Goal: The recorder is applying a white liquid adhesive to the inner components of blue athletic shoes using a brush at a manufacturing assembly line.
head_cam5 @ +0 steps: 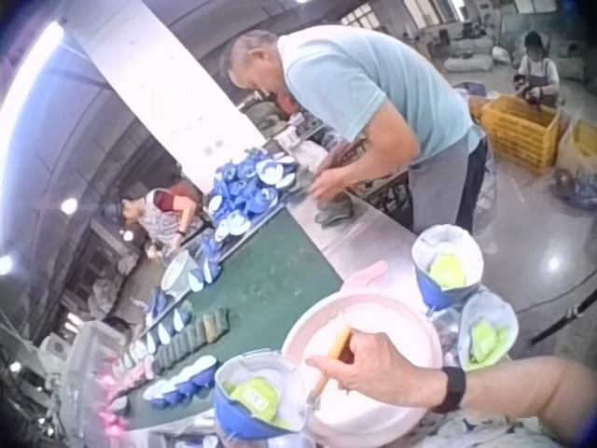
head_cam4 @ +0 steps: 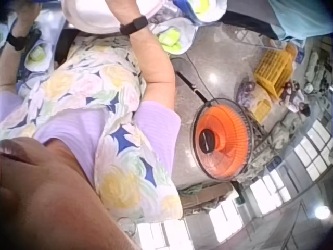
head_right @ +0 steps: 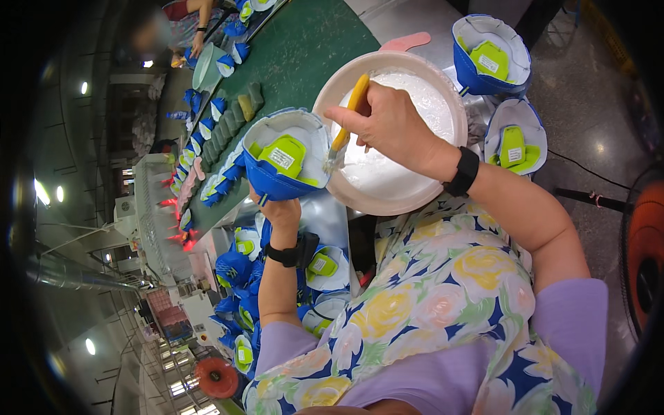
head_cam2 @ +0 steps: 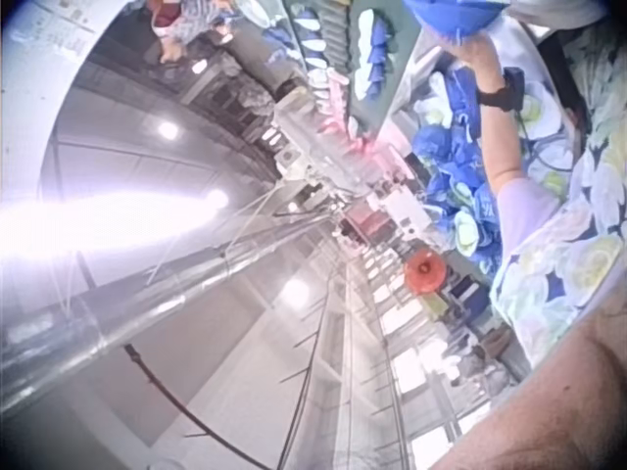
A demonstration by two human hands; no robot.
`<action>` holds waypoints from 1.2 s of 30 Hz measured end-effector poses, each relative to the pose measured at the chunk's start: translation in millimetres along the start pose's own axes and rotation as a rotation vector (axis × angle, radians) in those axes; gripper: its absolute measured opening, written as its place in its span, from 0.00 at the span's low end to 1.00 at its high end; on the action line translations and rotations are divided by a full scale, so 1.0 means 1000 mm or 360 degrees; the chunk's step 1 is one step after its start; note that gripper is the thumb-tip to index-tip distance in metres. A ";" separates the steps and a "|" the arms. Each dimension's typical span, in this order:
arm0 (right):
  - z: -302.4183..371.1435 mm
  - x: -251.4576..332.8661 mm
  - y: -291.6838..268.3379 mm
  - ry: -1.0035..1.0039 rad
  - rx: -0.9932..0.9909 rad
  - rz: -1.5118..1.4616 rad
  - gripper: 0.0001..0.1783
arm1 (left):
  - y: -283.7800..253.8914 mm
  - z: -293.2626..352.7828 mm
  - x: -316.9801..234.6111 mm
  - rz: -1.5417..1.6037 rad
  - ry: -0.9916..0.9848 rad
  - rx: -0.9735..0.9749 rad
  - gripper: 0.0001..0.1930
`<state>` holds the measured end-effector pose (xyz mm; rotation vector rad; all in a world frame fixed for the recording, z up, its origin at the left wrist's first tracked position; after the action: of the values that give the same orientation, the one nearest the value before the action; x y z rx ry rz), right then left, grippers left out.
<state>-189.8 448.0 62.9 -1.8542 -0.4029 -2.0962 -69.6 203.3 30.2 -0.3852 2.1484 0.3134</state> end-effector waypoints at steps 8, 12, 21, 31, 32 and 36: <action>0.008 0.000 0.006 0.0129 0.0149 -0.0173 0.21 | 0.003 -0.017 -0.011 -0.0679 0.0304 0.0099 0.20; 0.006 0.001 -0.007 -0.0362 0.0154 -0.0240 0.13 | -0.048 -0.010 0.011 -0.1432 0.0355 0.0688 0.22; 0.017 0.024 0.012 -0.1488 0.0557 -0.0009 0.11 | 0.023 0.038 -0.002 0.1043 -0.2085 -0.0364 0.27; 0.001 0.018 0.011 -0.1016 0.0627 0.0568 0.11 | 0.014 0.040 0.001 0.1669 -0.1919 -0.0081 0.25; -0.003 0.016 0.009 -0.1026 0.0558 0.0454 0.11 | 0.017 0.040 -0.001 0.1677 -0.1919 -0.0080 0.25; -0.008 0.011 0.001 -0.0565 0.0607 0.0574 0.15 | -0.002 0.034 -0.002 0.0784 -0.1454 -0.0206 0.25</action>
<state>-198.2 443.0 72.6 -1.8908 -0.4694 -1.3528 -42.5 213.6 12.3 0.2135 1.2879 0.7439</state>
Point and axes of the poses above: each hand's wrist, its own z-axis away from the middle knuckle, its own y-axis out of the palm, x = y × z, the point moved 2 cm from there along -z, towards the middle knuckle, and after that the axes turned 12 degrees about y, right-handed, at the moved point
